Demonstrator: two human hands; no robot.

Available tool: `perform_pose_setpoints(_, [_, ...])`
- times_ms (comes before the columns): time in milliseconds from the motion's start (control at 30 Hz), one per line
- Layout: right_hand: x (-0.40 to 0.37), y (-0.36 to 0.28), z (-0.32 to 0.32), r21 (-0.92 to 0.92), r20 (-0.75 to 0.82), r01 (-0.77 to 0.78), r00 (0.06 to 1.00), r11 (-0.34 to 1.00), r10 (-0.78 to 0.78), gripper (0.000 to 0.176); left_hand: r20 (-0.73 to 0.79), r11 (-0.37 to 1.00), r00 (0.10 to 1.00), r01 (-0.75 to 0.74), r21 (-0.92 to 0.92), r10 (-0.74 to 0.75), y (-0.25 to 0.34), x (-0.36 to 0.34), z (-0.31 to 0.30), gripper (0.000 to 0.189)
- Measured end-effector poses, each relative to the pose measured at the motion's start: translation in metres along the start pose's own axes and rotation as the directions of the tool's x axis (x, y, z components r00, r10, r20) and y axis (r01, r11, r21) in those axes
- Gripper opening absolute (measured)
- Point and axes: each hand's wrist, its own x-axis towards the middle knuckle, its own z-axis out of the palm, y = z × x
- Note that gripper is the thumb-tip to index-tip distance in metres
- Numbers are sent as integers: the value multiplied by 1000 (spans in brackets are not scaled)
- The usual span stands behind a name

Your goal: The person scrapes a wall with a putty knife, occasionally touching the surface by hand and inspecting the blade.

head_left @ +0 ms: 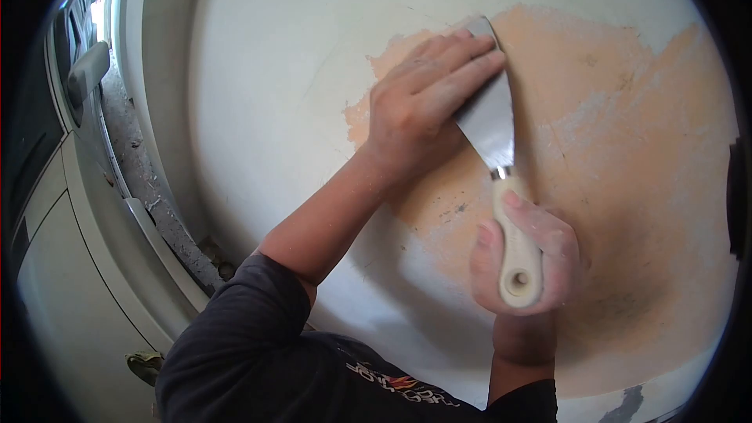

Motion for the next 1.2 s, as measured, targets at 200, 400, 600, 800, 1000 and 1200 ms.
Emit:
perform_pose_setpoints(200, [-1, 6, 5, 41, -5, -12, 1000, 999, 12, 31, -38, 998, 999, 39, 42, -37, 0, 5, -1, 38])
perform_pose_setpoints(400, [-3, -4, -2, -53, -2, 22, 1000, 998, -22, 33, 25, 999, 1000, 1, -38, 0, 4, 1, 0, 38])
perform_pose_setpoints(600, [-1, -4, 1, -36, 0, 45, 999, 998, -45, 36, 2, 1000, 1000, -11, -7, 11, 1, -1, 3, 37])
perform_pose_setpoints(800, [-1, -6, 0, -26, 4, -16, 1000, 1000, 16, 35, -2, 1000, 1000, 13, -1, -13, 2, 2, 1, 37])
perform_pose_setpoints(1000, [-1, -6, 0, -25, -17, -16, 1000, 1000, 16, 31, -17, 1000, 1000, -10, 4, 10, 1, 1, 2, 40])
perform_pose_setpoints(1200, [-3, -5, 0, -13, -44, -33, 998, 999, 33, 31, -13, 1000, 1000, -9, 8, 9, 1, 4, 1, 42])
